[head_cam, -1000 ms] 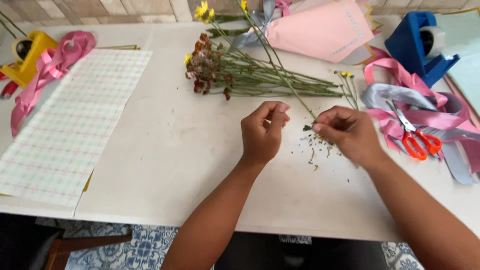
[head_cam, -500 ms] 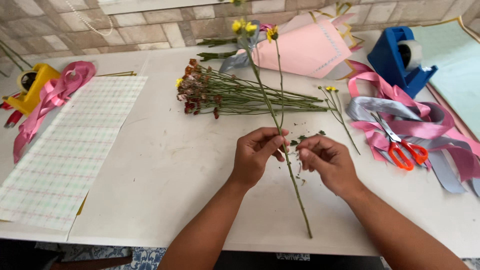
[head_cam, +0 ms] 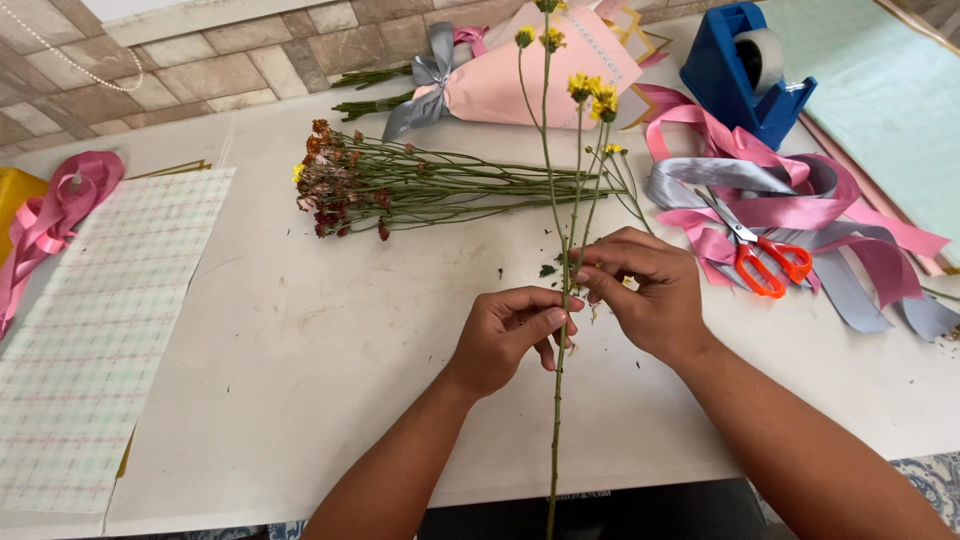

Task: The person cleans and prepares several flower stems by hand, removing leaves and small stems from the main stalks.

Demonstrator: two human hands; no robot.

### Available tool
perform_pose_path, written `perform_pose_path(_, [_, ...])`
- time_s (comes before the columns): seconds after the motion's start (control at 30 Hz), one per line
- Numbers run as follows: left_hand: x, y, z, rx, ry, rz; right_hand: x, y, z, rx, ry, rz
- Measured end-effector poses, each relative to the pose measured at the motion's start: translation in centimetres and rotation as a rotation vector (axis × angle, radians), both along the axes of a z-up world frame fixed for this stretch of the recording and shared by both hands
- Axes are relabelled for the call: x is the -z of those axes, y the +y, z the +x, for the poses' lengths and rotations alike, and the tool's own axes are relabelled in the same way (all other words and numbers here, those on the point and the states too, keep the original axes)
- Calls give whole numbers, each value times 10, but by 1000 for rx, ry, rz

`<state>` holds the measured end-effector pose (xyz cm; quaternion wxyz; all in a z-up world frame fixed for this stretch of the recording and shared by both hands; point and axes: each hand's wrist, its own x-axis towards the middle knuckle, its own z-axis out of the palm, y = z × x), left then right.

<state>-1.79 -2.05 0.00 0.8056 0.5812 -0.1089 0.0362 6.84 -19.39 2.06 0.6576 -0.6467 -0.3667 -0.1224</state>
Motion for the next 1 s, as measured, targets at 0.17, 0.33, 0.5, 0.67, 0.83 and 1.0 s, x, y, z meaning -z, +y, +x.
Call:
perform_pose_path(0.17, [-1, -1, -1, 6, 24, 17, -8, 2, -1, 54, -118, -28])
perform_pose_path(0.33, [-3, -1, -2, 22, 36, 26, -3, 0, 1, 20, -130, -28])
perform_pose_path(0.5, [1, -4, 0, 51, 71, -7, 13, -1, 13, -26, -114, -28])
perform_pose_path(0.67, [-3, 1, 3, -45, 68, -68, 10, -10, 25, -41, -62, -199])
perform_pose_path(0.83, [4, 11, 9, -116, 64, -55, -10, -10, 22, 46, -41, -556])
perform_pose_path(1.0, [-1, 9, 5, -130, 57, -19, -23, -9, 19, 126, -36, -782])
